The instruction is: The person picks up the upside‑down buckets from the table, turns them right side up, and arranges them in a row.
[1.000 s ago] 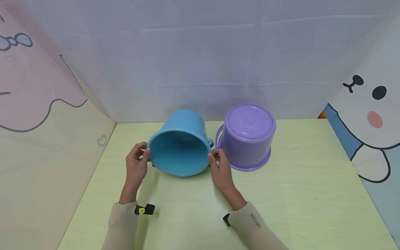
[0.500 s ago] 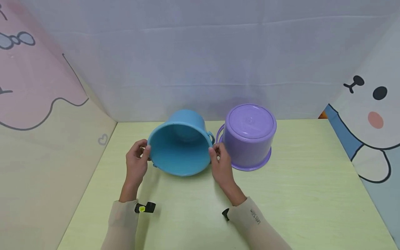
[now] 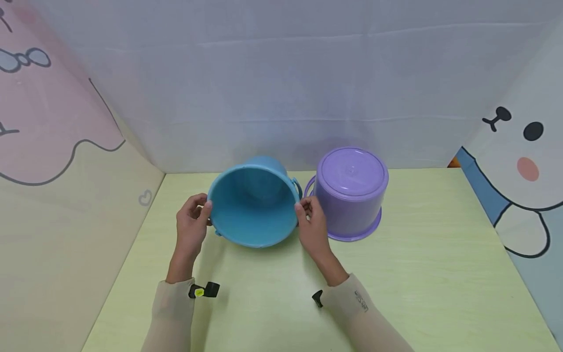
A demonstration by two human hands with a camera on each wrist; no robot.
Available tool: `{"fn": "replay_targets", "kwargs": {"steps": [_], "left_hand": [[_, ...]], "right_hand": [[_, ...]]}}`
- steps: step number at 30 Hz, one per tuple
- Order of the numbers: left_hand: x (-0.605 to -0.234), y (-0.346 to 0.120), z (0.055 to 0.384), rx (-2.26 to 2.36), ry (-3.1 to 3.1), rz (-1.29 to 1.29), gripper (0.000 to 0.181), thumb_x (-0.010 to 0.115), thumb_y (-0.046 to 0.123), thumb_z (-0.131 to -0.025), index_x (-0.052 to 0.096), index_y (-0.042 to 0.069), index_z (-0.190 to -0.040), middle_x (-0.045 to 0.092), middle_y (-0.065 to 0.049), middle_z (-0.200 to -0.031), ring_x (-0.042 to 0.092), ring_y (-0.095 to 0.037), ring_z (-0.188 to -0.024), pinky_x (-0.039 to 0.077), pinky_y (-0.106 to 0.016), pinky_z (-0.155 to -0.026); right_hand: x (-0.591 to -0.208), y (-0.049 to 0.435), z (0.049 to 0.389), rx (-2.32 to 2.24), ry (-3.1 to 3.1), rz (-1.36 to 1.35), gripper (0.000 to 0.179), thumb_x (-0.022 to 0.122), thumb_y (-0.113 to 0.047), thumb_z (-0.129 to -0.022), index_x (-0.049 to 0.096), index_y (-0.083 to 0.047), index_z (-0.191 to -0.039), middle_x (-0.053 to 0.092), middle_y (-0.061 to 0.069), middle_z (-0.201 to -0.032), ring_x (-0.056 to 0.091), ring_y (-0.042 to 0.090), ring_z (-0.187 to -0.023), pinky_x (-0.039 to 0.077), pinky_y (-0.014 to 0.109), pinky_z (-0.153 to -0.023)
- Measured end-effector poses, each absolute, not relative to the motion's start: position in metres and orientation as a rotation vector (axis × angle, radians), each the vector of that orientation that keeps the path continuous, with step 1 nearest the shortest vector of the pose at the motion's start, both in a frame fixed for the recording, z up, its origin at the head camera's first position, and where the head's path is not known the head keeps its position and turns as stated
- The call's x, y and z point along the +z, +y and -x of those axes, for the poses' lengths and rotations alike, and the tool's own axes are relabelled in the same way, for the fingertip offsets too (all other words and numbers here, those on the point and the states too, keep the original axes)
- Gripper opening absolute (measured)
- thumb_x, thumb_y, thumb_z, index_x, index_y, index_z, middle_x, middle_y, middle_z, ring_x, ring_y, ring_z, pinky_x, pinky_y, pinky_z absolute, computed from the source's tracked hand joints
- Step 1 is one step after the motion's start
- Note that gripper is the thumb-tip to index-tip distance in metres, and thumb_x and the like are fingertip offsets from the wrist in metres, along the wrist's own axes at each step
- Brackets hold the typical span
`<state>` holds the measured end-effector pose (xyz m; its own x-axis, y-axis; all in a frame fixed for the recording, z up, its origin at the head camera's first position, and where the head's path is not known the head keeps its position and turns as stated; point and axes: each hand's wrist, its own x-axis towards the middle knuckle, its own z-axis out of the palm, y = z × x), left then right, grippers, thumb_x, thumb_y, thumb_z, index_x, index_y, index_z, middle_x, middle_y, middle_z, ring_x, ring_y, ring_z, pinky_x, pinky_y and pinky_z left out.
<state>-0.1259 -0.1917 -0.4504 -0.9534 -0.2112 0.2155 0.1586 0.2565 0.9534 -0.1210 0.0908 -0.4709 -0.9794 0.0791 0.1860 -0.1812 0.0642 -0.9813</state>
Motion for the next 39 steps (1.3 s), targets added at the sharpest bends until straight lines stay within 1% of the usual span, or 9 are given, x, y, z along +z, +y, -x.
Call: {"fn": "replay_targets", "kwargs": {"steps": [4,7,14,20,26,30,32,36,39], "left_hand": [[-0.449,-0.191,0.126,-1.770,-2.208,-0.064,0.021,0.063,0.006,-0.106,0.065,-0.008,-0.123,0.060,-0.008,-0.102,0.052,-0.010,-0.074,0.058,-0.018,-0.062],[-0.448,-0.191,0.126,-1.790,-2.187,-0.085,0.021,0.063,0.005,-0.106,0.065,-0.009,-0.122,0.060,-0.004,-0.101,0.052,-0.009,-0.072,0.059,-0.018,-0.063],[-0.445,-0.190,0.126,-1.848,-2.167,-0.154,0.022,0.062,0.007,-0.108,0.064,-0.006,-0.125,0.058,0.000,-0.099,0.054,-0.008,-0.069,0.056,-0.018,-0.063],[-0.440,-0.190,0.128,-1.921,-2.157,-0.191,0.023,0.060,0.008,-0.108,0.063,-0.006,-0.126,0.058,-0.002,-0.098,0.062,-0.007,-0.070,0.055,-0.018,-0.062],[-0.434,-0.188,0.131,-1.954,-2.165,-0.246,0.022,0.059,0.009,-0.109,0.063,-0.004,-0.127,0.058,-0.005,-0.100,0.065,-0.007,-0.068,0.054,-0.018,-0.059],[-0.431,-0.187,0.133,-1.968,-2.166,-0.284,0.023,0.059,0.011,-0.109,0.063,-0.003,-0.127,0.057,-0.006,-0.101,0.065,-0.008,-0.067,0.054,-0.018,-0.058],[-0.431,-0.187,0.134,-1.975,-2.160,-0.299,0.023,0.060,0.012,-0.109,0.063,-0.003,-0.127,0.057,-0.006,-0.101,0.065,-0.008,-0.067,0.054,-0.017,-0.057],[-0.432,-0.187,0.135,-1.998,-2.133,-0.325,0.023,0.060,0.013,-0.109,0.062,-0.002,-0.126,0.058,-0.005,-0.100,0.064,-0.008,-0.067,0.055,-0.018,-0.057],[-0.431,-0.186,0.135,-2.017,-2.116,-0.345,0.023,0.059,0.013,-0.110,0.062,-0.002,-0.126,0.057,-0.004,-0.099,0.064,-0.008,-0.068,0.055,-0.018,-0.056]], "right_hand": [[-0.472,0.091,0.116,2.087,-2.169,-0.043,0.013,0.048,0.000,-0.110,0.050,0.008,-0.120,0.057,0.023,-0.104,0.061,0.014,-0.086,0.058,0.023,-0.073],[-0.474,0.090,0.114,2.123,-2.164,-0.045,0.015,0.047,0.001,-0.110,0.049,0.009,-0.122,0.057,0.028,-0.108,0.063,0.015,-0.089,0.060,0.023,-0.075],[-0.467,0.090,0.116,2.152,-2.095,-0.097,0.012,0.049,0.003,-0.109,0.051,0.009,-0.119,0.057,0.029,-0.102,0.063,0.011,-0.081,0.059,0.022,-0.069],[-0.459,0.091,0.123,2.159,-2.069,-0.065,0.013,0.052,0.004,-0.108,0.054,0.010,-0.119,0.060,0.027,-0.102,0.064,0.009,-0.076,0.060,0.022,-0.065],[-0.453,0.091,0.129,2.152,-2.050,-0.035,0.014,0.053,0.003,-0.108,0.055,0.010,-0.119,0.060,0.024,-0.100,0.063,0.008,-0.071,0.058,0.022,-0.062],[-0.449,0.092,0.132,2.206,-2.041,0.002,0.017,0.053,0.000,-0.109,0.056,0.009,-0.124,0.061,0.020,-0.103,0.064,0.009,-0.073,0.059,0.022,-0.065],[-0.448,0.092,0.132,2.243,-2.044,0.021,0.021,0.053,0.002,-0.109,0.055,0.009,-0.128,0.061,0.020,-0.106,0.065,0.008,-0.077,0.060,0.022,-0.068],[-0.446,0.093,0.130,2.306,-2.075,0.029,0.031,0.052,0.006,-0.106,0.051,0.007,-0.137,0.061,0.023,-0.114,0.067,0.009,-0.085,0.062,0.025,-0.075],[-0.446,0.092,0.128,2.341,-2.081,0.023,0.033,0.051,0.006,-0.106,0.049,0.007,-0.139,0.060,0.027,-0.118,0.068,0.010,-0.088,0.063,0.026,-0.076]]}}
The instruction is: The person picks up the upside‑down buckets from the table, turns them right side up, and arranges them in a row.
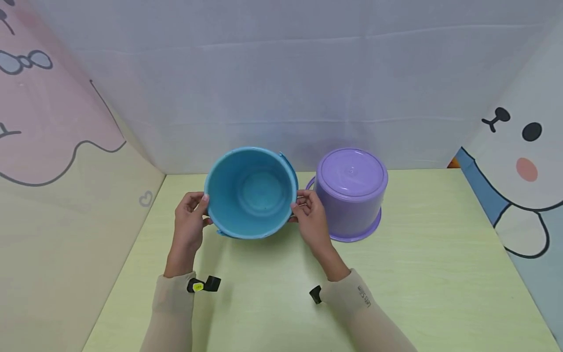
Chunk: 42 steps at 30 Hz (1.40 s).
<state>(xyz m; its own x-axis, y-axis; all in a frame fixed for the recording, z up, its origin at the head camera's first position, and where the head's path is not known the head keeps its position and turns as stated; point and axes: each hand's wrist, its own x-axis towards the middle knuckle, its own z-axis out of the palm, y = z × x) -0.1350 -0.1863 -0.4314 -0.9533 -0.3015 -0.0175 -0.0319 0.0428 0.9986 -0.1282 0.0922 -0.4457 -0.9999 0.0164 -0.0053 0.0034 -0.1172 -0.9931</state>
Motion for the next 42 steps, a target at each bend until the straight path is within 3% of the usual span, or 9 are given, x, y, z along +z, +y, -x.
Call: {"fn": "replay_targets", "kwargs": {"steps": [12,23,42], "left_hand": [[-0.428,-0.185,0.139,-2.099,-2.109,-0.405,0.024,0.058,0.017,-0.111,0.059,0.002,-0.129,0.060,-0.004,-0.103,0.064,-0.008,-0.071,0.057,-0.019,-0.057],[-0.428,-0.186,0.142,-2.238,-2.004,-0.407,0.020,0.056,0.018,-0.111,0.057,0.005,-0.126,0.067,-0.001,-0.105,0.065,-0.009,-0.074,0.059,-0.021,-0.060],[-0.432,-0.188,0.156,-2.338,-1.872,-0.461,0.013,0.058,0.019,-0.111,0.058,0.008,-0.119,0.068,0.000,-0.097,0.066,-0.008,-0.073,0.057,-0.018,-0.059]], "right_hand": [[-0.444,0.090,0.132,2.391,-1.963,0.049,0.025,0.051,0.006,-0.107,0.051,0.009,-0.131,0.059,0.024,-0.111,0.066,0.014,-0.083,0.062,0.025,-0.072],[-0.437,0.087,0.144,2.412,-1.933,0.076,0.027,0.052,0.003,-0.107,0.052,0.009,-0.134,0.057,0.025,-0.116,0.066,0.021,-0.088,0.061,0.024,-0.071],[-0.430,0.079,0.173,2.364,-1.936,0.108,0.024,0.054,0.001,-0.107,0.058,0.010,-0.129,0.057,0.011,-0.104,0.062,0.012,-0.079,0.057,0.021,-0.065]]}}
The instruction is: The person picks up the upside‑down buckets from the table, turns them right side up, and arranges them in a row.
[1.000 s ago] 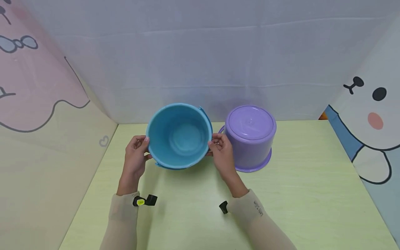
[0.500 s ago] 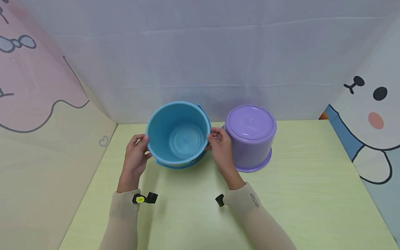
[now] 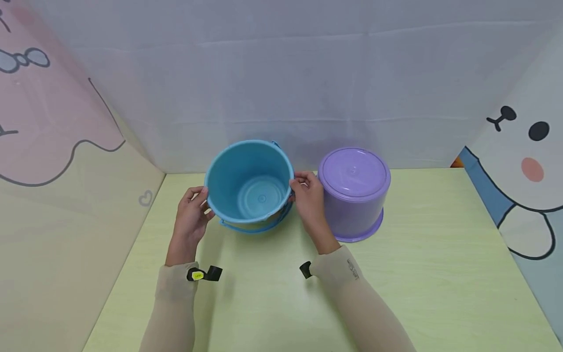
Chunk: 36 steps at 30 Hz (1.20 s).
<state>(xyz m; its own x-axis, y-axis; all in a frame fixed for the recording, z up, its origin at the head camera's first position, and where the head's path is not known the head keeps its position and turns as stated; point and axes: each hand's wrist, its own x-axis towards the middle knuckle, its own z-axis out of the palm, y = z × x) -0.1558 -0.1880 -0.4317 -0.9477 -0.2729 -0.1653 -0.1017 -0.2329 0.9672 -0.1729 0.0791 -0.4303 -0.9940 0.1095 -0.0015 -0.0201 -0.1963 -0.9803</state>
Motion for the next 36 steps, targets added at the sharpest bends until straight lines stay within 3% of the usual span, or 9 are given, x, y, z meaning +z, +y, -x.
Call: {"fn": "replay_targets", "kwargs": {"steps": [10,16,28,36], "left_hand": [[-0.431,-0.187,0.164,-2.353,-1.839,-0.506,0.011,0.058,0.019,-0.111,0.059,0.011,-0.117,0.067,-0.004,-0.104,0.066,-0.012,-0.078,0.057,-0.019,-0.060],[-0.432,-0.185,0.169,-2.348,-1.833,-0.509,0.012,0.057,0.020,-0.111,0.057,0.010,-0.118,0.063,-0.003,-0.107,0.068,-0.014,-0.082,0.057,-0.019,-0.062],[-0.433,-0.185,0.181,-2.367,-1.787,-0.565,0.012,0.057,0.022,-0.111,0.058,0.011,-0.117,0.058,-0.007,-0.120,0.068,-0.029,-0.105,0.060,-0.023,-0.072],[-0.435,-0.183,0.189,-2.403,-1.722,-0.593,0.009,0.057,0.022,-0.111,0.058,0.013,-0.114,0.059,-0.006,-0.123,0.063,-0.036,-0.118,0.060,-0.025,-0.076]], "right_hand": [[-0.430,0.076,0.186,2.290,-1.998,0.121,0.025,0.054,-0.001,-0.107,0.058,0.011,-0.129,0.055,0.010,-0.104,0.063,0.010,-0.076,0.056,0.020,-0.064],[-0.429,0.074,0.194,2.300,-2.001,0.170,0.026,0.054,-0.004,-0.108,0.059,0.010,-0.129,0.056,0.010,-0.106,0.064,0.020,-0.084,0.056,0.022,-0.065],[-0.428,0.068,0.208,2.272,-2.037,0.204,0.026,0.053,-0.006,-0.109,0.060,0.007,-0.130,0.056,0.011,-0.108,0.066,0.028,-0.090,0.056,0.020,-0.064],[-0.431,0.066,0.218,2.274,-2.029,0.239,0.026,0.053,-0.006,-0.109,0.060,0.007,-0.130,0.057,0.012,-0.108,0.066,0.021,-0.081,0.056,0.020,-0.062]]}}
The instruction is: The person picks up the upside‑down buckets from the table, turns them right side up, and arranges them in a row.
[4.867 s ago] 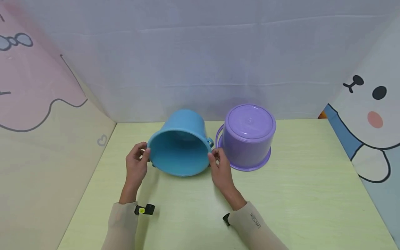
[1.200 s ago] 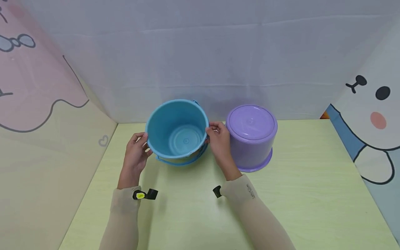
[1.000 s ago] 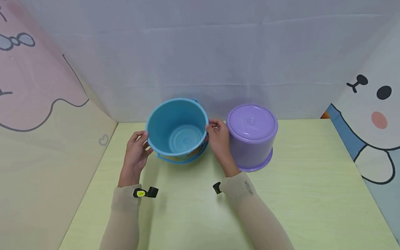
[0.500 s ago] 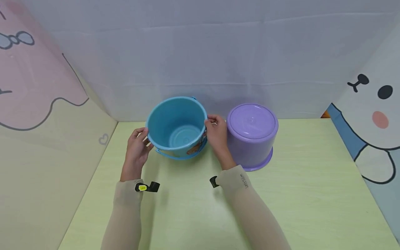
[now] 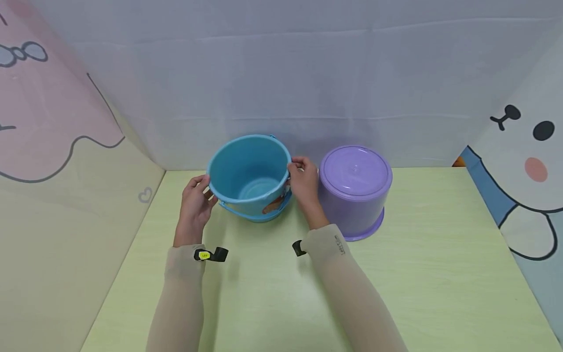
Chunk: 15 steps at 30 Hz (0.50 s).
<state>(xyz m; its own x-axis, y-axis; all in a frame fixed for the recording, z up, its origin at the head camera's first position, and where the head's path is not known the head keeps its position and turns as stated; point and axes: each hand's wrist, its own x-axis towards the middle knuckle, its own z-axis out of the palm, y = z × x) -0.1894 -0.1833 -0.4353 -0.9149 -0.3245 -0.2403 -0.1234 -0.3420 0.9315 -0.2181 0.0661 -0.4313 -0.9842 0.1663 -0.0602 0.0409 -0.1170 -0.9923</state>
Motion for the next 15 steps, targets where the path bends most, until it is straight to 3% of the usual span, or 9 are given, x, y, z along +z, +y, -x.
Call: {"fn": "replay_targets", "kwargs": {"steps": [8,15], "left_hand": [[-0.4333,-0.1832,0.1899,-2.411,-1.706,-0.600,0.011,0.057,0.022,-0.111,0.058,0.012,-0.115,0.059,-0.006,-0.125,0.063,-0.038,-0.121,0.061,-0.028,-0.080],[-0.4344,-0.1825,0.1890,-2.424,-1.697,-0.601,0.011,0.058,0.023,-0.111,0.057,0.013,-0.114,0.058,-0.008,-0.127,0.063,-0.036,-0.120,0.059,-0.024,-0.075]], "right_hand": [[-0.4287,0.0633,0.2175,2.272,-2.013,0.259,0.025,0.053,-0.006,-0.109,0.061,0.007,-0.129,0.058,0.010,-0.106,0.060,0.013,-0.074,0.055,0.020,-0.061],[-0.4286,0.0631,0.2164,2.260,-2.015,0.263,0.024,0.053,-0.006,-0.109,0.061,0.006,-0.128,0.056,0.010,-0.106,0.058,0.010,-0.070,0.052,0.020,-0.060]]}}
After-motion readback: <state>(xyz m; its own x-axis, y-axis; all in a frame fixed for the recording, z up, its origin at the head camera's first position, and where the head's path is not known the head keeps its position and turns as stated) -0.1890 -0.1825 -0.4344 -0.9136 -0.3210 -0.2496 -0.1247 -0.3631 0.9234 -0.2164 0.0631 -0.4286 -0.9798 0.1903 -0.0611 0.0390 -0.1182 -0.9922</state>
